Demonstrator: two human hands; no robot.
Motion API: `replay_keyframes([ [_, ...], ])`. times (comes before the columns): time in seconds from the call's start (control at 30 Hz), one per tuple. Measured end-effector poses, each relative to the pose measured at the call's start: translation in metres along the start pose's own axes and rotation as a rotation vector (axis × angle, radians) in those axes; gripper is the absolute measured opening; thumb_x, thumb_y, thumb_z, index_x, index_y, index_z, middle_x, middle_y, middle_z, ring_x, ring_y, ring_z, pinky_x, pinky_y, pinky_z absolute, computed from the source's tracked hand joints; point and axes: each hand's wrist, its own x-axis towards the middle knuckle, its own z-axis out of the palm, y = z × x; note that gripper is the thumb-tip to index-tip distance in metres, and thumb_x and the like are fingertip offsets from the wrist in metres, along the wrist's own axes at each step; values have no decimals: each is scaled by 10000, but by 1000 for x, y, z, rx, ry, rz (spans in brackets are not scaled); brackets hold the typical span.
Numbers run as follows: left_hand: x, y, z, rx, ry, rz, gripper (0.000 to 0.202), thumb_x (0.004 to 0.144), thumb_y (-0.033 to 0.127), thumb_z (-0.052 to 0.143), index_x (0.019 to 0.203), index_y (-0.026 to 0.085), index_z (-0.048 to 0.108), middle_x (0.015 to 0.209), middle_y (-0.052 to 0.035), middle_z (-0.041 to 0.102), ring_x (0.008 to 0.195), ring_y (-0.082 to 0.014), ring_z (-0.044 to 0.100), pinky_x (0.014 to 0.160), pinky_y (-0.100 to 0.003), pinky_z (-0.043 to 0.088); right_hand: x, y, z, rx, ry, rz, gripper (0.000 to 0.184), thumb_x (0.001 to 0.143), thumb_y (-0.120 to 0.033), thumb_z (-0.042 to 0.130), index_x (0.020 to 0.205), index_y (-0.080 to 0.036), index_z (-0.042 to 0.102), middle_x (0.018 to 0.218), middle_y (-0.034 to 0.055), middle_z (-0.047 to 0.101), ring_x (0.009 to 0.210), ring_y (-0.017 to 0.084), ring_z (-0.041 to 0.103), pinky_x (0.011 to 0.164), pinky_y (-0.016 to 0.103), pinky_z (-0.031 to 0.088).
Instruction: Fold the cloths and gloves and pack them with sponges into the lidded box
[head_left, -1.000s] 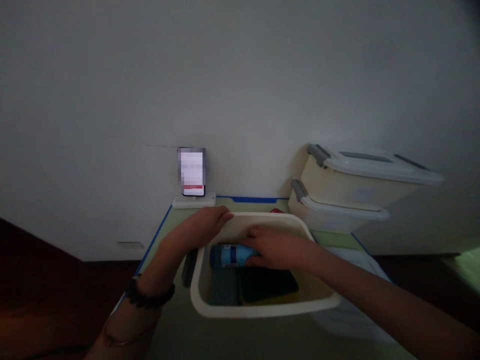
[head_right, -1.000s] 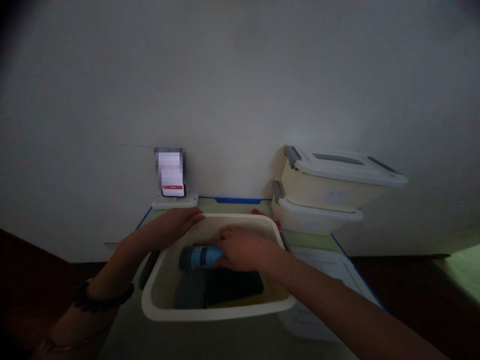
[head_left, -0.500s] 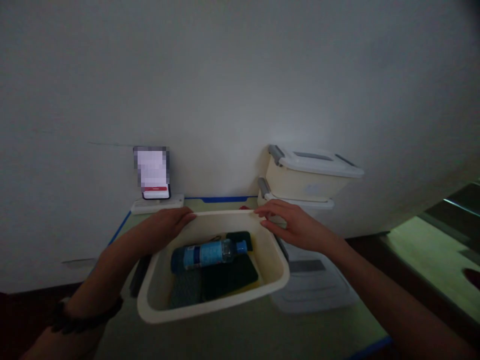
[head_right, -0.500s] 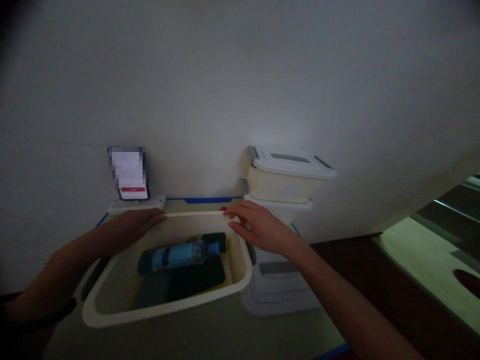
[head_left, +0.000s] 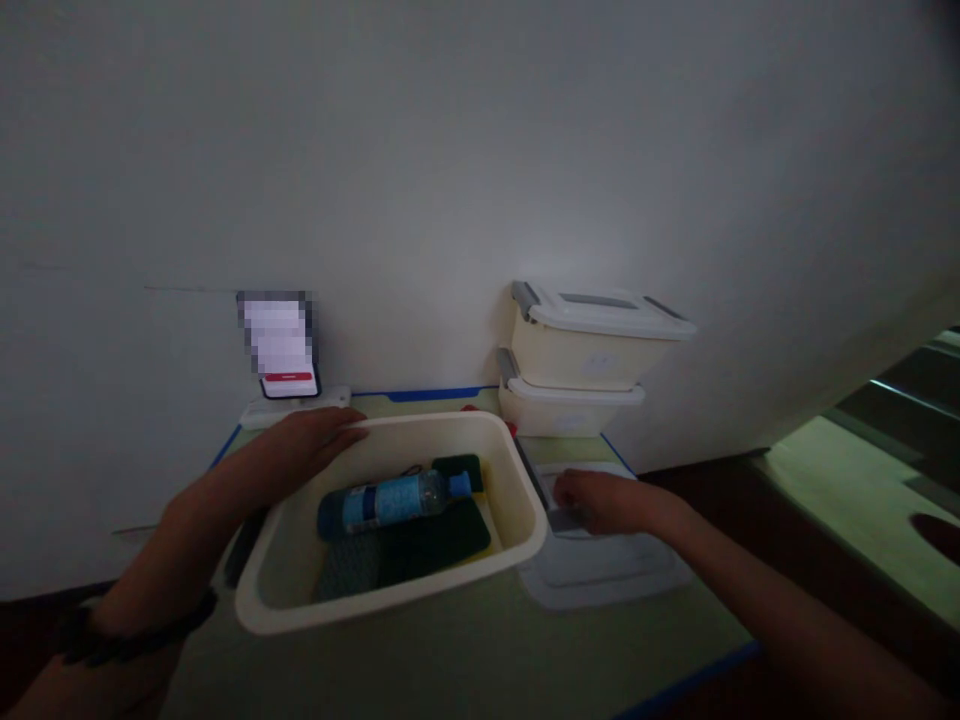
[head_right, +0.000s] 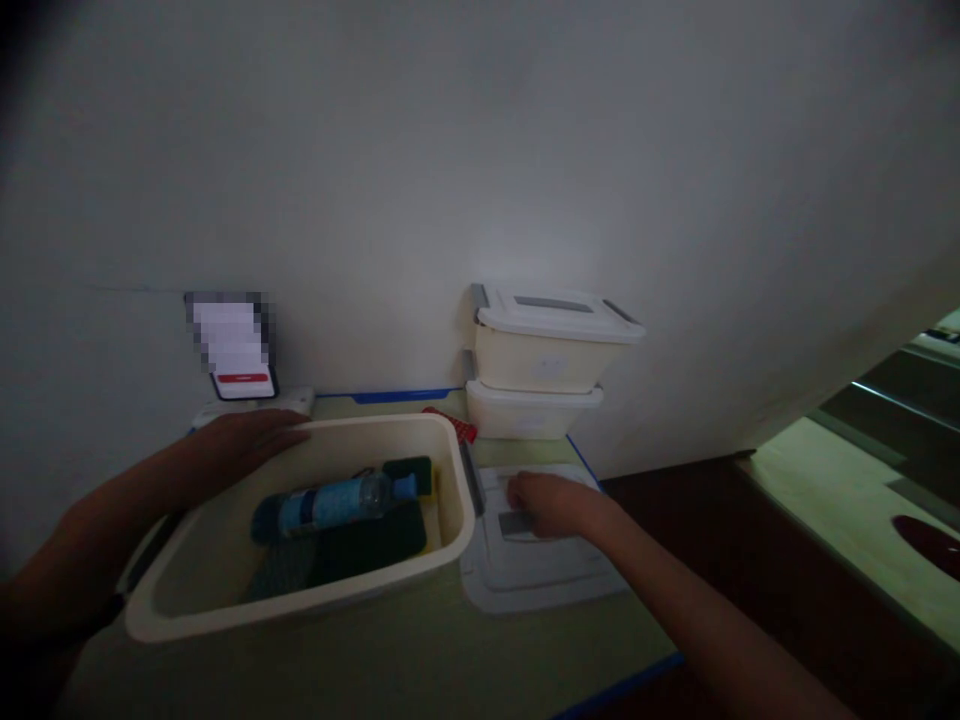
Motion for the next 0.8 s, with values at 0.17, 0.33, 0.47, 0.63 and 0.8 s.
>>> replay_keyframes([
  [0.17,0,-6,5,12,2,32,512,839,463,241,1060,148,579,1027,-110,643,924,-240,596,836,-381,446,4,-4,11,-111,-9,45,319,588,-31,523,890,-113,583,932,140,627,836,257,595,667,319,442],
  [0.33,-1,-6,4,18,12,22,474,856,451,255,1056,165,576,1043,-95,640,924,-215,595,836,-349,446,5,-12,19,-203,14,13,420,587,-41,528,1001,-104,561,1068,179,583,1004,301,537,808,383,406],
  [0.47,-3,1,0,34,9,18,464,861,402,246,1056,146,580,1063,-105,635,948,-209,589,853,-333,438,1,-11,22,-220,22,-14,394,576,-121,553,969,-97,562,1022,175,589,959,306,547,793,389,416],
  [0.63,-5,6,-4,43,16,11,444,865,381,258,1040,143,590,1040,-109,645,928,-211,599,832,-332,447,-16,6,3,-97,127,53,280,570,-106,496,847,-125,533,927,141,589,844,249,553,735,338,426],
  [0.8,-5,1,0,18,53,56,423,861,384,285,1029,153,597,1006,-114,656,893,-219,610,804,-357,460,-38,16,-31,53,196,93,191,592,-122,479,775,-175,469,794,76,573,723,205,530,637,297,408],
])
